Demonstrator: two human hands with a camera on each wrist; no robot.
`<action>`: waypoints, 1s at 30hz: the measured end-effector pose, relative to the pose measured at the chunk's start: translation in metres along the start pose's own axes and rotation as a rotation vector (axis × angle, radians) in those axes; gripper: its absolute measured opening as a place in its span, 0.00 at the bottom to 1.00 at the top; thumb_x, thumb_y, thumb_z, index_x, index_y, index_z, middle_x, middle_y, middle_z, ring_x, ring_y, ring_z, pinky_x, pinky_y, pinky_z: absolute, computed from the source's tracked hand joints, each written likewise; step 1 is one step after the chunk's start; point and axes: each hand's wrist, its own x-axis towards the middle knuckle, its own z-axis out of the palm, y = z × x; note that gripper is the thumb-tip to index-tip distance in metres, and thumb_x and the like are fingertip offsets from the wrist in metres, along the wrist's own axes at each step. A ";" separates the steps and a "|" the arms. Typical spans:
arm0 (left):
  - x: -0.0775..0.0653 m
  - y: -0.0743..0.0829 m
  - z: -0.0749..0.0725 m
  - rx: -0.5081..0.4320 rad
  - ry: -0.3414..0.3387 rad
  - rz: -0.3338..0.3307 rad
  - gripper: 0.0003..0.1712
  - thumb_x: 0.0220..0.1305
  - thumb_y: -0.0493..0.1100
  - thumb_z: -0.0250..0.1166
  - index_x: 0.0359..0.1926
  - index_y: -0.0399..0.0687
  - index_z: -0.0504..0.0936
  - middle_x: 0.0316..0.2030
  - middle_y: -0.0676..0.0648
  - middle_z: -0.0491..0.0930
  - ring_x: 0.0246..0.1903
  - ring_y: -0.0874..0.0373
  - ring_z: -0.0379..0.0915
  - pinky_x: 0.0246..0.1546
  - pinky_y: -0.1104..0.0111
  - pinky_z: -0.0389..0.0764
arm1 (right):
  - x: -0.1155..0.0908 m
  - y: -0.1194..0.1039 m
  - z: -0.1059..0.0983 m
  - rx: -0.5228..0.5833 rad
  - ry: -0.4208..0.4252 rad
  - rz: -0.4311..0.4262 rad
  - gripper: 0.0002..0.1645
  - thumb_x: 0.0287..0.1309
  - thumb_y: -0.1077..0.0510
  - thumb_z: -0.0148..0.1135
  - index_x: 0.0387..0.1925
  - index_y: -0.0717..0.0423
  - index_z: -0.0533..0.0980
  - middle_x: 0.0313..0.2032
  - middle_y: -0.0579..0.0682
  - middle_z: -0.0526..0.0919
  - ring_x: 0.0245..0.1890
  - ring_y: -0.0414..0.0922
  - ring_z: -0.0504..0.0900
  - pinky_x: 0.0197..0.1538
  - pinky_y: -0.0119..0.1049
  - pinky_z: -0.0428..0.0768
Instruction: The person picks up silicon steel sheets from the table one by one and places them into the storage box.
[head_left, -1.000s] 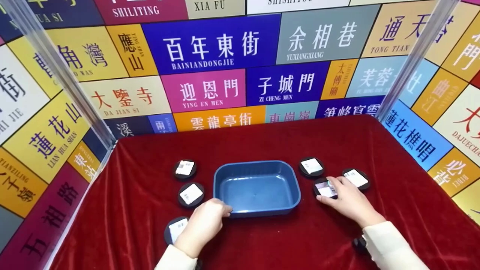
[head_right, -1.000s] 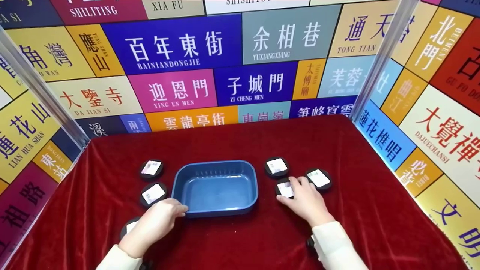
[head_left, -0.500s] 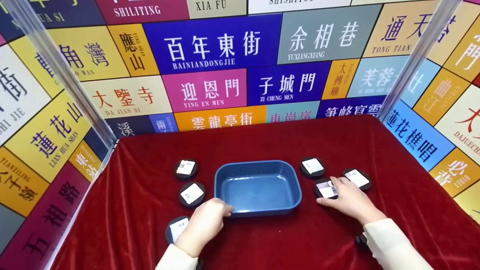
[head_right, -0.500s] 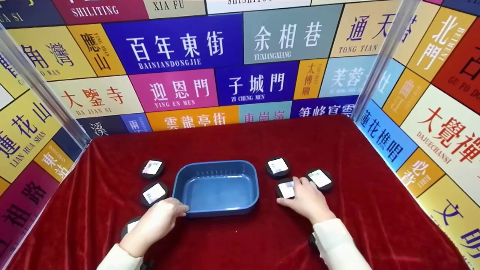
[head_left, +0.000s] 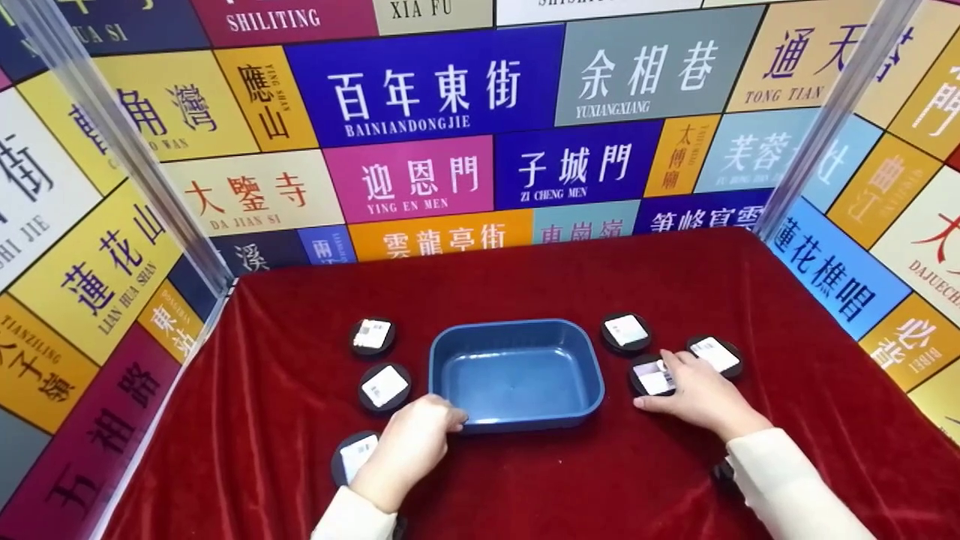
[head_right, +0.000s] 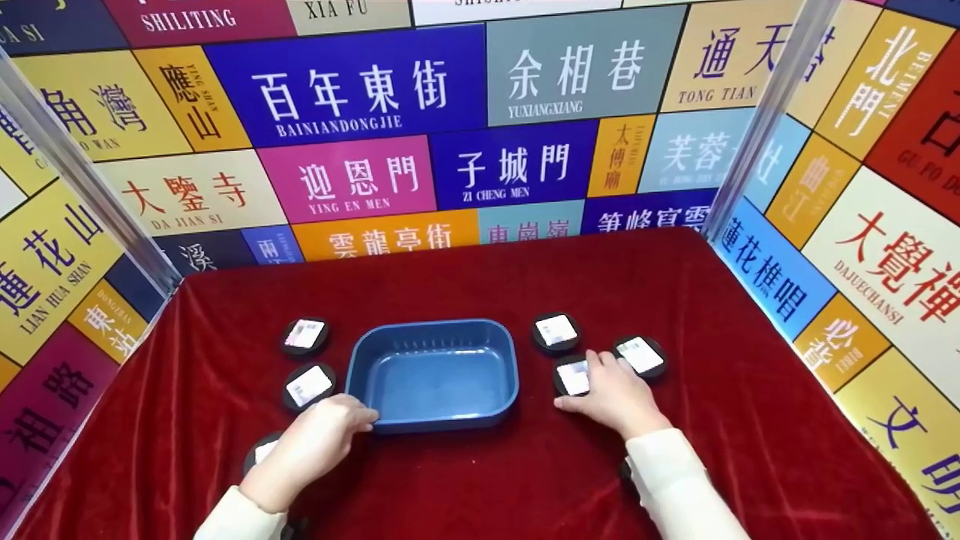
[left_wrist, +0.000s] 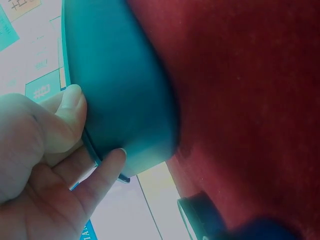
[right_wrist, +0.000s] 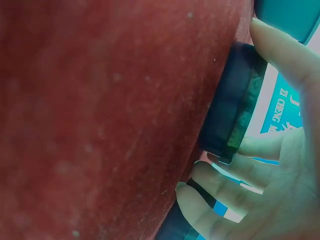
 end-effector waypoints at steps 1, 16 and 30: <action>0.000 0.000 0.000 -0.002 0.001 0.001 0.14 0.54 0.32 0.68 0.18 0.52 0.80 0.20 0.52 0.77 0.27 0.56 0.79 0.26 0.65 0.77 | 0.000 0.000 0.000 -0.004 0.000 -0.003 0.66 0.47 0.28 0.71 0.70 0.75 0.61 0.64 0.75 0.69 0.63 0.69 0.71 0.65 0.65 0.69; -0.001 -0.001 0.001 -0.002 0.009 0.010 0.14 0.54 0.31 0.68 0.19 0.52 0.80 0.20 0.52 0.78 0.28 0.56 0.79 0.27 0.65 0.78 | 0.003 -0.001 0.001 -0.017 0.025 -0.006 0.63 0.47 0.30 0.72 0.67 0.76 0.65 0.60 0.74 0.73 0.60 0.69 0.73 0.62 0.64 0.71; -0.001 0.000 0.000 0.009 0.010 0.001 0.14 0.54 0.31 0.67 0.18 0.52 0.80 0.20 0.52 0.77 0.27 0.56 0.79 0.26 0.65 0.77 | 0.005 0.001 0.003 -0.024 0.053 -0.015 0.58 0.47 0.33 0.73 0.64 0.74 0.68 0.57 0.72 0.76 0.57 0.67 0.75 0.59 0.64 0.73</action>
